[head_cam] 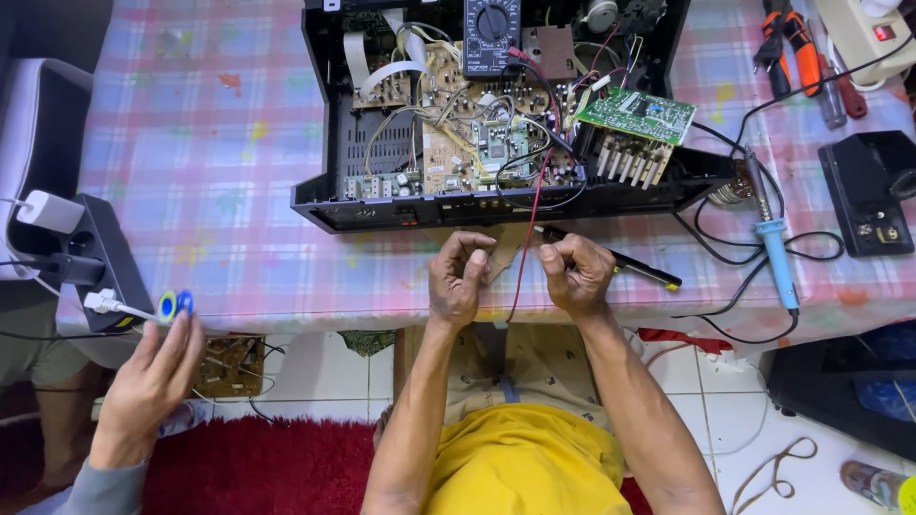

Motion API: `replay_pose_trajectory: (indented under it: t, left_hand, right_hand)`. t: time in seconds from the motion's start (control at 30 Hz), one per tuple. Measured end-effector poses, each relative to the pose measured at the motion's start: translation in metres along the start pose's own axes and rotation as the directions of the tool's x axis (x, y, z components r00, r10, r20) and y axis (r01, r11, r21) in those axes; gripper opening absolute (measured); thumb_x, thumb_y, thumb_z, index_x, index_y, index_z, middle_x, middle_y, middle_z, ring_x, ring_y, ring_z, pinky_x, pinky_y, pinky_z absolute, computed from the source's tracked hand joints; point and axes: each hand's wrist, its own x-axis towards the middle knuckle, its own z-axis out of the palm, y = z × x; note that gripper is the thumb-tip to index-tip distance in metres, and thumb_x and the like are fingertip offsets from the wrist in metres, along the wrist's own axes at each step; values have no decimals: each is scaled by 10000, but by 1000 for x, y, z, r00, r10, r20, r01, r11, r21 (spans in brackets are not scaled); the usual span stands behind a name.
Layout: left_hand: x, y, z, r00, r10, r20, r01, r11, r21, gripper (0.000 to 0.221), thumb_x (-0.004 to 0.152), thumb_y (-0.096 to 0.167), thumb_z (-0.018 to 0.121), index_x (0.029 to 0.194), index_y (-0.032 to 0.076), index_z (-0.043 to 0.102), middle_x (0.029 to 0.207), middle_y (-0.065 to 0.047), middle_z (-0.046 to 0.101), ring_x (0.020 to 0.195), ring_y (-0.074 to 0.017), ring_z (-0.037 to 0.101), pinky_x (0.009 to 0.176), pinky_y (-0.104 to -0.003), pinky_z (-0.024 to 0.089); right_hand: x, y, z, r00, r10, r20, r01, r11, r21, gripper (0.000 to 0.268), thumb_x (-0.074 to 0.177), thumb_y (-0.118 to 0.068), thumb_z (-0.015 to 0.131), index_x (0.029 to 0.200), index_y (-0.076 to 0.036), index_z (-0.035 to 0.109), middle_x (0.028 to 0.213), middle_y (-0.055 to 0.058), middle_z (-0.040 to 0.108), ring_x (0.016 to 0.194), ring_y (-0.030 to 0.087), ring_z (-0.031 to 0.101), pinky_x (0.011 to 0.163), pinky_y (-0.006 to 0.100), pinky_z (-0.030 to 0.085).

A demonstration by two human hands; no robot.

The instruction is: Soldering electronic components onto a printed circuit board (PCB) as part of a repair process.

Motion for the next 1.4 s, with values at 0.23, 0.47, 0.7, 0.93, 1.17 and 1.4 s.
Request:
replay_pose_trajectory:
  t: [0.23, 0.47, 0.7, 0.93, 1.17, 1.4]
  left_hand:
    - [-1, 4, 4, 999, 23, 23, -25, 993, 111, 139, 973, 121, 687, 1057, 26, 741, 611, -85, 665, 534, -127, 593, 567, -266, 521]
    - [38, 36, -105, 711, 484, -510, -257, 854, 452, 601, 989, 658, 529, 1186, 93, 587, 896, -41, 642, 794, -119, 626, 824, -263, 471]
    - [154, 24, -270, 936, 351, -29, -152, 475, 867, 295, 1092, 164, 561, 1342, 40, 657, 1283, -244, 587, 1238, -372, 522, 981, -478, 380]
    - [159, -62, -334, 992, -65, 111, -67, 478, 876, 373, 1024, 168, 611, 1367, 65, 714, 1593, -293, 430, 1405, -383, 498, 1045, -440, 435]
    - [137, -29, -330, 951, 301, 74, -188, 370, 910, 298, 1028, -3, 651, 1270, 6, 827, 1107, -177, 734, 1035, -312, 656, 903, -390, 543]
    - [75, 113, -210, 749, 586, -311, -205, 650, 732, 220, 1308, 122, 522, 1308, -95, 556, 1124, -304, 659, 990, -411, 741, 890, -500, 665]
  right_hand:
    - [5, -6, 2, 1000, -3, 5, 3, 1000, -20, 377, 1008, -178, 730, 655, -110, 619, 457, 22, 408, 380, 191, 427, 433, 289, 406]
    - [8, -14, 6, 999, 5, -48, -8, 998, -64, 390, 973, -192, 757, 623, -121, 599, 442, 19, 405, 371, 211, 444, 433, 281, 422]
    - [24, -36, -1, 1000, -13, 14, 15, 993, -118, 408, 1030, -246, 600, 663, -99, 499, 580, 18, 449, 510, 148, 407, 523, 347, 326]
    - [23, -39, -5, 1000, 2, -15, -3, 997, -78, 423, 1024, -234, 617, 652, -111, 458, 577, 8, 432, 508, 141, 404, 504, 339, 323]
    - [10, -40, -38, 997, -32, -74, 29, 999, -44, 431, 1036, -227, 564, 647, -137, 403, 578, -1, 370, 513, 134, 354, 502, 332, 317]
    - [10, -12, -205, 980, 153, -128, -197, 638, -745, 277, 1035, -356, 607, 1021, -81, 637, 902, 80, 632, 817, 229, 552, 732, 364, 437]
